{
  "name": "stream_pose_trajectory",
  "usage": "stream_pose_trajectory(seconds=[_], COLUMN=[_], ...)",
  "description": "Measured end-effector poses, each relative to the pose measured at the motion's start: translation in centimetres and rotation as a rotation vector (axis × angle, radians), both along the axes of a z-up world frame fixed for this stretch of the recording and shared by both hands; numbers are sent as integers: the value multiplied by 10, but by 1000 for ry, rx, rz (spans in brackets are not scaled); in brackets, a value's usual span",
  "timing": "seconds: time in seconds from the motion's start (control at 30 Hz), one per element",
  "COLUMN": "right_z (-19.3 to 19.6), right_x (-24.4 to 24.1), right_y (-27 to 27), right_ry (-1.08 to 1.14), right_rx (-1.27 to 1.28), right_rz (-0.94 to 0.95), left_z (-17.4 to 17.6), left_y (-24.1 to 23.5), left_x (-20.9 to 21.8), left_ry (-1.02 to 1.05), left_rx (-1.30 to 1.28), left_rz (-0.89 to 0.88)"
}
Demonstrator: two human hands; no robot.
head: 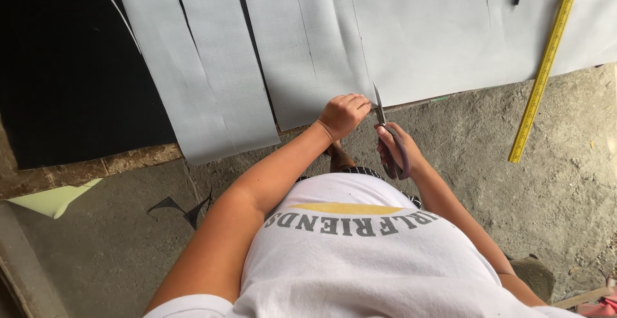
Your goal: The person uses scissors to cut a large sheet of white fabric into several long strips on a black surface. They then pick up a strip, fold it, and trim the edges to refine the shape.
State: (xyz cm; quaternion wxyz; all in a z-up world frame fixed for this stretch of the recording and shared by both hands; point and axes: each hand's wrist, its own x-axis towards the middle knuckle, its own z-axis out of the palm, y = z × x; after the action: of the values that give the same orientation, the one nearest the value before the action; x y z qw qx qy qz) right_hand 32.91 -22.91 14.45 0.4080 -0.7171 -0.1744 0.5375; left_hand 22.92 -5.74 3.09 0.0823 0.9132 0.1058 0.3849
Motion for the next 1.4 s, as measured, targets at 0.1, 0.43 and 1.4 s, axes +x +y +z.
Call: stream_pose_trajectory(seconds=[0.1,0.43,1.4], right_z=[14,14,-74], right_x=[-8,-2,94], right_y=[5,50,214], right_ry=[-13,-21,-235], right_rx=[2,59,59], right_rz=[-66,-71,46], left_z=[-10,11,99], left_y=[1,4,33], left_x=[0,-15,-55], left_ry=[21,124,50], left_rx=[-27,-288,-1089], left_rz=[-21,-20,-72])
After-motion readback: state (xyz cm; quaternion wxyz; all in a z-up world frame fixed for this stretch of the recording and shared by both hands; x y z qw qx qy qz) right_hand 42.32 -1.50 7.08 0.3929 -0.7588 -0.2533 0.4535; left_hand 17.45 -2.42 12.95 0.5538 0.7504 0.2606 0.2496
